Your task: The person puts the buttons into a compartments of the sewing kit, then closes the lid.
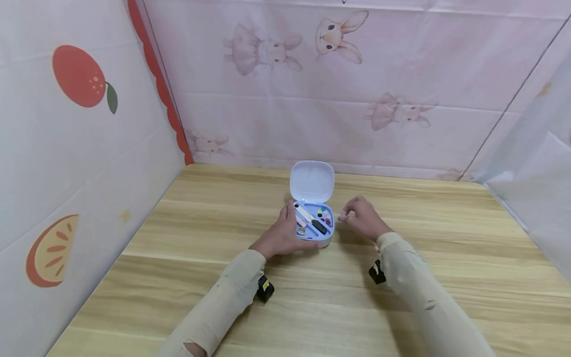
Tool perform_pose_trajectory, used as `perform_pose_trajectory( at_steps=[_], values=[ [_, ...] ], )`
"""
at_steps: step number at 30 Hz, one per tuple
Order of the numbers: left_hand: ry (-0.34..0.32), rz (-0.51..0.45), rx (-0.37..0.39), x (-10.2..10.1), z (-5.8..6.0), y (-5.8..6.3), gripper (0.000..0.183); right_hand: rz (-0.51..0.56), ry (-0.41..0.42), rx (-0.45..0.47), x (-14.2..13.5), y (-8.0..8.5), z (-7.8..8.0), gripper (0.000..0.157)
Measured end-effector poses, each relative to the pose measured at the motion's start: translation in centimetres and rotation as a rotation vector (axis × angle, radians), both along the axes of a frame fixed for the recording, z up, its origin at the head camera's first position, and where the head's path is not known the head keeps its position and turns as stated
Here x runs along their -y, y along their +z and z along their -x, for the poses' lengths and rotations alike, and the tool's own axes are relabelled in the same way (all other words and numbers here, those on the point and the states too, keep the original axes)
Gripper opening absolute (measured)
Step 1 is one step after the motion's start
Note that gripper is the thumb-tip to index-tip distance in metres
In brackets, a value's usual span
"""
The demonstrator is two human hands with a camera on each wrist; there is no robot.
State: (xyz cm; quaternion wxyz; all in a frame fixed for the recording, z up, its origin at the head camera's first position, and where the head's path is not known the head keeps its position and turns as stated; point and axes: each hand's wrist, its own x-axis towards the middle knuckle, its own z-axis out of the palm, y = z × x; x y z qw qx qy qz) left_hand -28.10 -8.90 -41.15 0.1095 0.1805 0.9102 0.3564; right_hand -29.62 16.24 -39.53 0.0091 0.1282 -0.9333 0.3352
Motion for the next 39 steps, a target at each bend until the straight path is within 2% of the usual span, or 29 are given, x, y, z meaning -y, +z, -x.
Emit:
perform_pose_trajectory(
  at_steps=[5, 10, 20, 32, 39],
  values=[
    [-0.005, 0.006, 0.007, 0.0, 0.0, 0.1, 0.135, 0.043, -0.036, 0.016, 1.2, 0.4, 0.1, 0.013],
    [0.002, 0.022, 0.016, 0.0, -0.1, 0.1, 0.135, 0.070, -0.024, 0.000, 2.2, 0.3, 0.5, 0.011],
    [0.002, 0.030, 0.007, 0.0, -0.3, 0.2, 0.137, 0.029, -0.052, 0.003, 3.5, 0.3, 0.5, 0.011],
    [-0.017, -0.005, -0.032, 0.1, 0.0, 0.1, 0.137, 0.000, -0.080, -0.014, 3.7, 0.9, 0.1, 0.014],
    [-0.014, 0.000, -0.023, 0.1, 0.0, 0.1, 0.136, 0.014, -0.071, -0.014, 3.6, 0.9, 0.1, 0.012]
  ],
)
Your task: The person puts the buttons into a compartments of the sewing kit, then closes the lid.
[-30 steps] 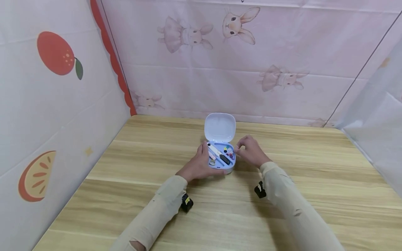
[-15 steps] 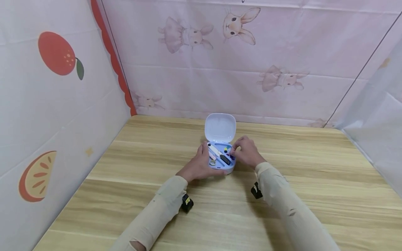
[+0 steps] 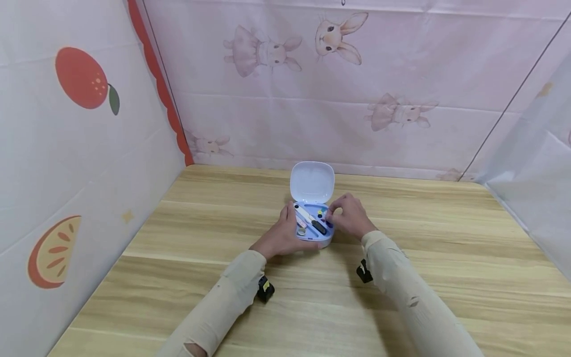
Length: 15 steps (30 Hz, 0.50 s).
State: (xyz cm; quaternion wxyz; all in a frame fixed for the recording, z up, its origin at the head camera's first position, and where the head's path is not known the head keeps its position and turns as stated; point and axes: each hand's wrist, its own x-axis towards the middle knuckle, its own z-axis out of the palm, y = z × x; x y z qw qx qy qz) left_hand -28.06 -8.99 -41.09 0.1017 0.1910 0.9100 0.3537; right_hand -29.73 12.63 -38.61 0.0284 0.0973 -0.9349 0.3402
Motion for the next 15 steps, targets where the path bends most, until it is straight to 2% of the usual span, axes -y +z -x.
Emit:
perform_pose_trajectory(
  at_steps=[9, 15],
  values=[
    [0.013, 0.019, 0.036, 0.0, -0.3, 0.2, 0.138, 0.122, -0.002, 0.036, -0.7, -0.4, 0.1, 0.009],
    [0.012, 0.016, 0.026, 0.0, -0.1, 0.2, 0.138, 0.087, 0.036, -0.048, -2.3, 0.0, 0.2, 0.010]
  ],
)
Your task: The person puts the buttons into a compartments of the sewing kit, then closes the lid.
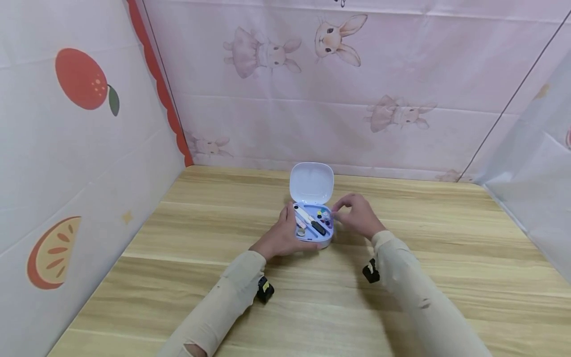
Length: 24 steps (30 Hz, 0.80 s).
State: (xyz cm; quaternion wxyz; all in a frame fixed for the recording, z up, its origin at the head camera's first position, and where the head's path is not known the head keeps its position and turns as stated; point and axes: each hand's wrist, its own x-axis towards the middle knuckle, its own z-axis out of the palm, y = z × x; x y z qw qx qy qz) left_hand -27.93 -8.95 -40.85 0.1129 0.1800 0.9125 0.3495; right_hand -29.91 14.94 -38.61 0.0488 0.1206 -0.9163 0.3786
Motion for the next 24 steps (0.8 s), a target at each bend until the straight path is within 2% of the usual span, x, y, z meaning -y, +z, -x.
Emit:
perform_pose_trajectory(
  at_steps=[3, 7, 19, 24],
  values=[
    [-0.004, -0.010, -0.015, -0.1, 0.1, 0.0, 0.138, -0.034, -0.005, -0.014, -1.4, 0.5, -0.3, 0.010],
    [-0.008, -0.017, -0.027, -0.1, 0.1, 0.0, 0.138, -0.089, -0.001, 0.013, -3.6, 1.1, -0.9, 0.010],
    [-0.006, -0.009, -0.030, 0.0, 0.0, 0.1, 0.136, -0.282, 0.137, 0.059, -7.8, 1.3, -2.1, 0.004],
    [-0.007, -0.016, -0.030, 0.0, 0.1, 0.0, 0.136, -0.351, 0.199, 0.088, -8.3, 1.3, -2.5, 0.020]
  ],
)
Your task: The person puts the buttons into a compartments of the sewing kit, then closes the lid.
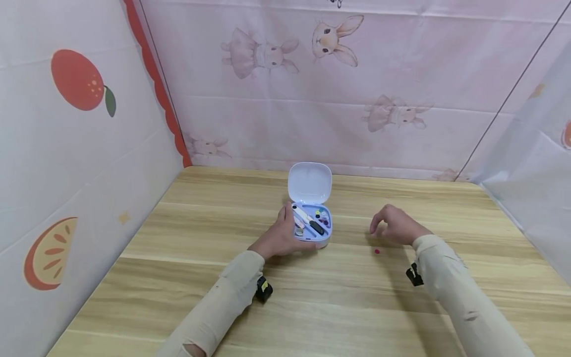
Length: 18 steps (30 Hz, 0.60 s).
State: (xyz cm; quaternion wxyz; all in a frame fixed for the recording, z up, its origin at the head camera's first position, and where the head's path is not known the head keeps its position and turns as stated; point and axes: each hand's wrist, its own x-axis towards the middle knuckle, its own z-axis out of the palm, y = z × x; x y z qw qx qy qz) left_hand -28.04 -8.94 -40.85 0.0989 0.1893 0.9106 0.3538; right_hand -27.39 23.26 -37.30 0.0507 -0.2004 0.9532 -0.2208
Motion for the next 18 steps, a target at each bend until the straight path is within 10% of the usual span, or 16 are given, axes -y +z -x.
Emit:
perform_pose_trajectory(
  at_steps=[18],
  values=[
    [-0.001, 0.006, -0.005, 0.02, 0.03, -0.03, 0.138, -0.175, 0.020, 0.084, 0.71, -0.89, -0.24, 0.023]
  ],
)
